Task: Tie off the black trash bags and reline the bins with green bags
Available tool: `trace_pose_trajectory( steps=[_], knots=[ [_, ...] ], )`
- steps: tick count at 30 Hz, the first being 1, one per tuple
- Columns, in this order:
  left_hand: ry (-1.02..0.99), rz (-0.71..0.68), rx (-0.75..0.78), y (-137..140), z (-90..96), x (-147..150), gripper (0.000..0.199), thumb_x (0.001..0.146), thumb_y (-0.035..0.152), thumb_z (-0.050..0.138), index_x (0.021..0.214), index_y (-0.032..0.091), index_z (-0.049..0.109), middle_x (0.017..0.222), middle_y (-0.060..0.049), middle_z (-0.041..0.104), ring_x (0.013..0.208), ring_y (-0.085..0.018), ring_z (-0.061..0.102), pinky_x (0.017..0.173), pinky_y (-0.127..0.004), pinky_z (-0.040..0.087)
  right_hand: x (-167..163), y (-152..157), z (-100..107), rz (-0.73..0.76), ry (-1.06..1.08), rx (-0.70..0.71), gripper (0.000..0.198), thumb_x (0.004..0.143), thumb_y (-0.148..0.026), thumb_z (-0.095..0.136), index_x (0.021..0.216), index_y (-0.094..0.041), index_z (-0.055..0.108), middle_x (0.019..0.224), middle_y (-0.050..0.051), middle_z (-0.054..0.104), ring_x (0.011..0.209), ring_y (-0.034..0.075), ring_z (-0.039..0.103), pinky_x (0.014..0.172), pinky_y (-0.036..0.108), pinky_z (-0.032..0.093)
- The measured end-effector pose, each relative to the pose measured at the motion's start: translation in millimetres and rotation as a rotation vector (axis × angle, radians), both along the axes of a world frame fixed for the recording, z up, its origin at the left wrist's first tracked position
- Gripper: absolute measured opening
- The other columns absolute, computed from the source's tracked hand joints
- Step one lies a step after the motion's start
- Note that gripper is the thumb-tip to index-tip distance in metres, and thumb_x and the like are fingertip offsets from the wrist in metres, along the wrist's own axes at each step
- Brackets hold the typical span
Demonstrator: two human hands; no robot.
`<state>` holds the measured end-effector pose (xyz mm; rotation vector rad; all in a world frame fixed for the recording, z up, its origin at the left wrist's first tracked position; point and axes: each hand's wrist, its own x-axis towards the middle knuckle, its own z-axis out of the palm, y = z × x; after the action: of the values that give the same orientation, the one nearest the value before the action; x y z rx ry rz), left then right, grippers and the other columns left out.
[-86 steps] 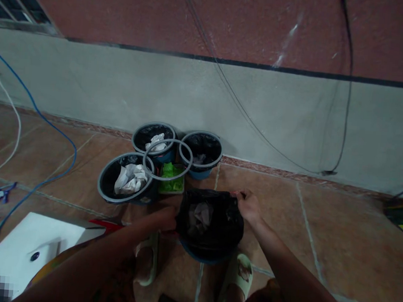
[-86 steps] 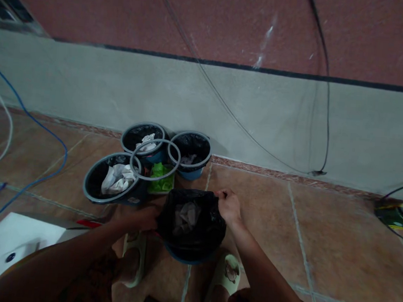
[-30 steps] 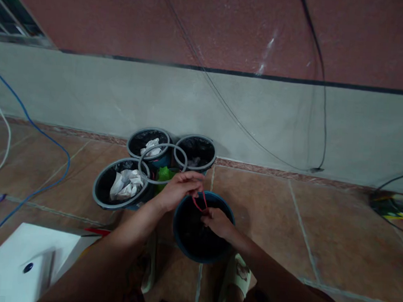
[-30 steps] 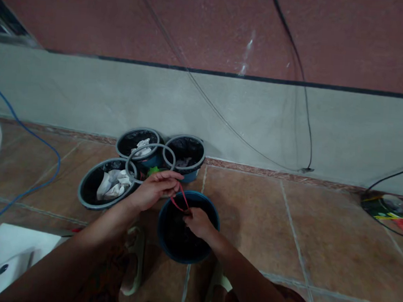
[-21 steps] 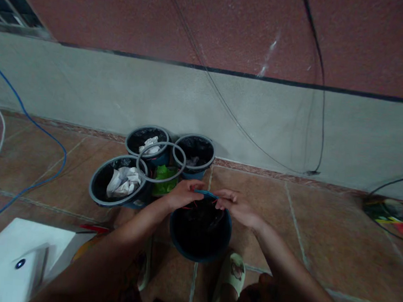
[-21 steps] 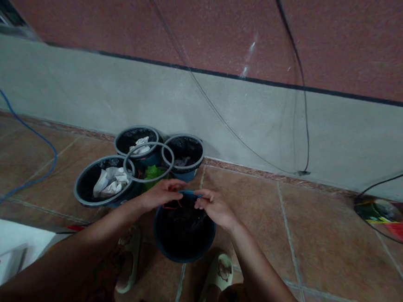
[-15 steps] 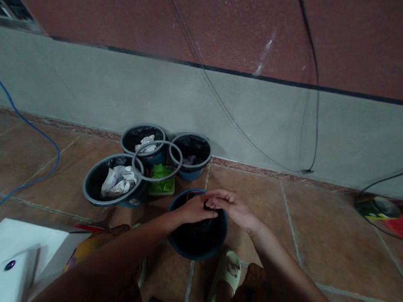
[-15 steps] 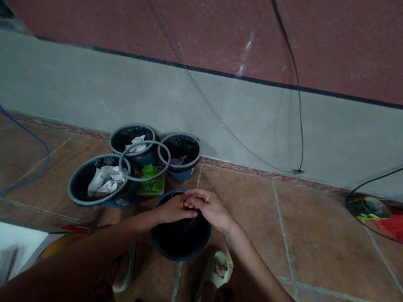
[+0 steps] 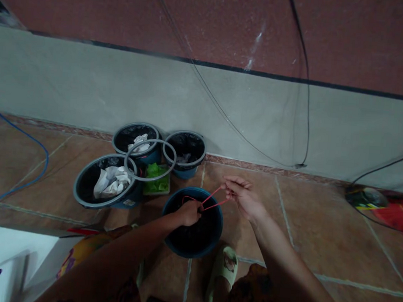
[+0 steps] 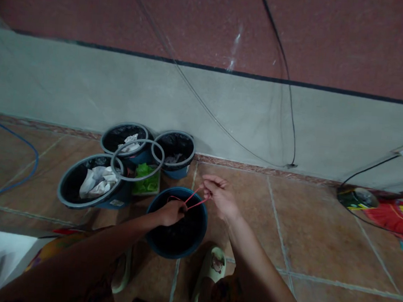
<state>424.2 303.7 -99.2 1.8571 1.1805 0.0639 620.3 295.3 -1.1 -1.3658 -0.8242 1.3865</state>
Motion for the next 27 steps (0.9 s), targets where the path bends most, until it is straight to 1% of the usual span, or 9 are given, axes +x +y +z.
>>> trace_pose_trajectory(
  steps=[3, 6, 8, 10, 13, 16, 20, 23, 27],
  knots=[
    [-0.096, 0.080, 0.012, 22, 29.2, -10, 0.029, 0.070, 0.012, 0.066, 0.098, 0.017, 0.073, 0.106, -0.009, 0.075, 0.101, -0.026, 0.067, 0.095, -0.036, 0.048, 0, 2, 2, -0.039, -0.087, 0.014, 0.042, 0.058, -0.045, 0.082, 0.088, -0.018, 0.069, 0.066, 0.000, 0.067, 0.050, 0.007, 0.047, 0.044, 0.021, 0.038],
    [-0.294, 0.169, -0.012, 46, 67.4, -30, 0.028, 0.074, 0.013, 0.063, 0.101, 0.015, 0.072, 0.098, -0.008, 0.075, 0.094, -0.022, 0.068, 0.089, -0.032, 0.051, 2, 4, 2, -0.039, -0.153, 0.014, 0.040, 0.058, -0.045, 0.080, 0.085, -0.018, 0.069, 0.063, 0.000, 0.066, 0.049, 0.008, 0.046, 0.044, 0.022, 0.038],
    [-0.418, 0.230, -0.012, 54, 91.6, -44, 0.028, 0.078, 0.021, 0.066, 0.105, 0.014, 0.071, 0.094, -0.008, 0.075, 0.088, -0.020, 0.068, 0.082, -0.031, 0.052, 1, 4, 3, -0.019, -0.161, 0.032, 0.040, 0.059, -0.046, 0.080, 0.085, -0.018, 0.069, 0.064, 0.000, 0.066, 0.050, 0.009, 0.047, 0.046, 0.023, 0.039],
    [-0.512, 0.223, -0.034, 54, 111.4, -52, 0.033, 0.081, 0.029, 0.067, 0.110, 0.013, 0.069, 0.090, -0.007, 0.074, 0.080, -0.017, 0.066, 0.075, -0.028, 0.051, -3, 4, 5, 0.011, -0.166, 0.072, 0.040, 0.061, -0.047, 0.080, 0.087, -0.019, 0.069, 0.068, 0.000, 0.067, 0.052, 0.009, 0.048, 0.049, 0.024, 0.040],
    [-0.609, 0.102, -0.098, 43, 130.3, -50, 0.036, 0.084, 0.033, 0.066, 0.115, 0.016, 0.067, 0.085, -0.005, 0.071, 0.074, -0.015, 0.063, 0.071, -0.026, 0.049, -16, 3, 10, 0.091, -0.155, 0.151, 0.039, 0.065, -0.044, 0.078, 0.094, -0.019, 0.069, 0.075, 0.000, 0.069, 0.058, 0.011, 0.053, 0.055, 0.025, 0.043],
    [-0.671, 0.031, -0.095, 32, 137.1, -37, 0.031, 0.087, 0.034, 0.064, 0.113, 0.017, 0.067, 0.085, -0.004, 0.069, 0.077, -0.015, 0.062, 0.075, -0.027, 0.049, -35, 2, 10, 0.254, -0.136, 0.222, 0.040, 0.067, -0.036, 0.077, 0.103, -0.021, 0.066, 0.079, -0.001, 0.069, 0.069, 0.014, 0.060, 0.065, 0.026, 0.046],
    [-0.735, 0.039, 0.010, 24, 136.2, -24, 0.028, 0.092, 0.030, 0.054, 0.112, 0.016, 0.065, 0.085, -0.004, 0.067, 0.081, -0.016, 0.063, 0.079, -0.028, 0.049, -59, -1, -4, 0.393, -0.233, 0.221, 0.025, 0.070, -0.031, 0.075, 0.090, -0.021, 0.066, 0.079, -0.002, 0.067, 0.072, 0.014, 0.060, 0.070, 0.026, 0.045],
    [-0.641, 0.048, 0.127, 24, 134.7, -24, 0.030, 0.092, 0.028, 0.052, 0.117, 0.016, 0.062, 0.089, -0.005, 0.069, 0.082, -0.016, 0.064, 0.081, -0.028, 0.048, -66, 0, -16, 0.388, -0.366, 0.172, 0.016, 0.080, -0.036, 0.064, 0.079, -0.020, 0.065, 0.071, -0.002, 0.064, 0.066, 0.013, 0.057, 0.063, 0.026, 0.042],
    [-0.392, 0.233, 0.278, 32, 128.0, -36, 0.043, 0.085, 0.029, 0.061, 0.126, 0.017, 0.058, 0.099, -0.006, 0.071, 0.084, -0.019, 0.065, 0.079, -0.029, 0.049, -61, 7, -17, 0.311, -0.426, 0.182, 0.039, 0.089, -0.049, 0.051, 0.066, -0.020, 0.059, 0.058, -0.002, 0.056, 0.054, 0.011, 0.047, 0.054, 0.025, 0.034]
  ],
)
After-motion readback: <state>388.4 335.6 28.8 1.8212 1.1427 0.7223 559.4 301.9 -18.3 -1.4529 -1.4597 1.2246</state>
